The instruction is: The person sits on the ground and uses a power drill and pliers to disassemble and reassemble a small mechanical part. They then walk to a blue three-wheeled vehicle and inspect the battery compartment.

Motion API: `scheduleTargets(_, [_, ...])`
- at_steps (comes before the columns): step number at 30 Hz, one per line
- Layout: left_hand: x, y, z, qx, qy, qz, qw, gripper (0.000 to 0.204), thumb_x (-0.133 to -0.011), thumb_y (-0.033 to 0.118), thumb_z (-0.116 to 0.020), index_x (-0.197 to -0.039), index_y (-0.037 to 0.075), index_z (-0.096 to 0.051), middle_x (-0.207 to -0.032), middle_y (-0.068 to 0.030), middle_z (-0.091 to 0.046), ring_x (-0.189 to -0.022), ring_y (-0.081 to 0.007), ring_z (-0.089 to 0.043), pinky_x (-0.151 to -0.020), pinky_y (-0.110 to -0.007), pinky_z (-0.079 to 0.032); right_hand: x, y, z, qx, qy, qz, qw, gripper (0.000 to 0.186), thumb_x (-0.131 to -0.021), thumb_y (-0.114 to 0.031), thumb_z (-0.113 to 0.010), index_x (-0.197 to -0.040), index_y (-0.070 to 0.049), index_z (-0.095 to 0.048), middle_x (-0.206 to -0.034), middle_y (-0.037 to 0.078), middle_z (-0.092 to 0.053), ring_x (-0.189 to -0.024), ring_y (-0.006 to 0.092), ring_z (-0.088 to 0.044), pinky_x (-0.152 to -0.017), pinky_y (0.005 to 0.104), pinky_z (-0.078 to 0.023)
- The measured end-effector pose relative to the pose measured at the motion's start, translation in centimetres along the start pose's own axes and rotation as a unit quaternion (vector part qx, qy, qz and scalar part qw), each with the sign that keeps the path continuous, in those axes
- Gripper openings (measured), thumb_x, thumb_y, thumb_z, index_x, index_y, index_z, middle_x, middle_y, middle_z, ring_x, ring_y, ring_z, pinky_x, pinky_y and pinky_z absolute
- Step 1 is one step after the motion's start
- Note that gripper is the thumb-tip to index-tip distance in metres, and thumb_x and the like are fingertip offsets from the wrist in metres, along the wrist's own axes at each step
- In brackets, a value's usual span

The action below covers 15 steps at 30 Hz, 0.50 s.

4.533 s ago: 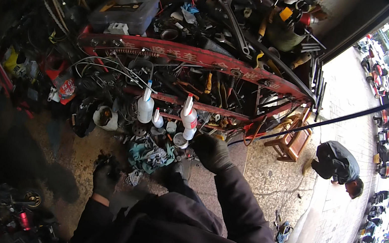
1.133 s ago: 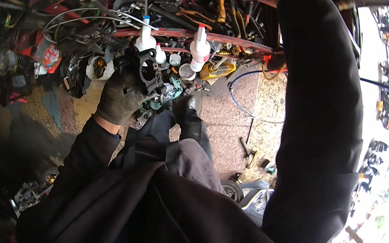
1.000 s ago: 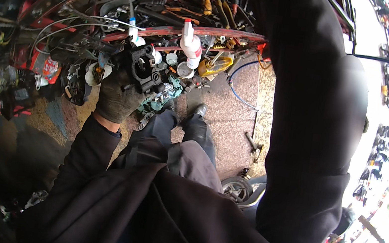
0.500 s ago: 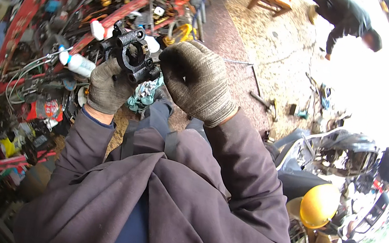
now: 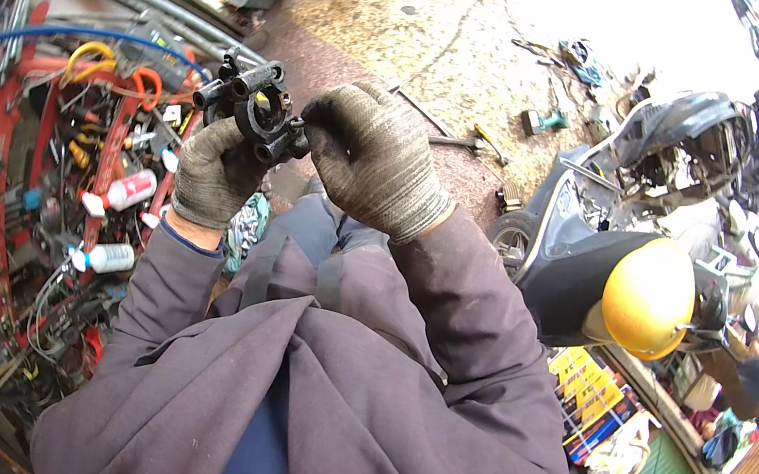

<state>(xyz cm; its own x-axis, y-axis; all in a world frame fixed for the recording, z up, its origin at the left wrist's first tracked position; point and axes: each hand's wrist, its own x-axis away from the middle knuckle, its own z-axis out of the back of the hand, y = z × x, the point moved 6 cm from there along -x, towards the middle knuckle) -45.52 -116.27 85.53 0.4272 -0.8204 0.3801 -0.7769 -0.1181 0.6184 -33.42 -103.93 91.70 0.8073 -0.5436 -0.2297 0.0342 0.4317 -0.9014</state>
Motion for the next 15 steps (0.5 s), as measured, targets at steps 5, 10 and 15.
scheduleTargets(5, [-4.8,-2.3,-3.5,-0.036,-0.059,0.041,0.997,0.046,-0.088,0.014,-0.062,-0.129,-0.002,-0.052,-0.11,-0.0157,-0.064,-0.098,-0.0285,-0.066,-0.091,-0.045,-0.055,0.1,2.5,4.8,0.023,0.027,-0.074,0.997,0.012,-0.088,-0.001,-0.065,-0.101,-0.002,-0.067,-0.092,0.009,-0.069,-0.084,0.016,-0.066,-0.073,0.0286,-0.052])
scheduleTargets(10, [-10.7,-3.1,-7.6,-0.113,-0.113,0.038,0.986,0.039,-0.089,0.008,-0.06,-0.125,-0.004,-0.055,-0.107,-0.0129,-0.065,-0.098,-0.0243,-0.065,-0.093,-0.04,-0.053,-1.6,5.7,8.8,0.033,0.045,-0.142,0.988,0.012,-0.09,-0.002,-0.065,-0.102,-0.002,-0.066,-0.087,0.007,-0.066,-0.078,0.0129,-0.061,-0.07,0.0284,-0.051])
scheduleTargets(15, [-17.4,-4.0,-10.3,-0.03,-0.114,0.111,0.987,0.035,-0.087,0.003,-0.058,-0.122,-0.003,-0.057,-0.108,-0.0119,-0.065,-0.097,-0.023,-0.066,-0.09,-0.036,-0.055,-5.7,10.7,11.5,0.013,0.108,-0.191,0.976,0.009,-0.088,-0.011,-0.064,-0.093,-0.004,-0.065,-0.078,0.016,-0.065,-0.074,0.0325,-0.067,-0.066,0.0391,-0.052])
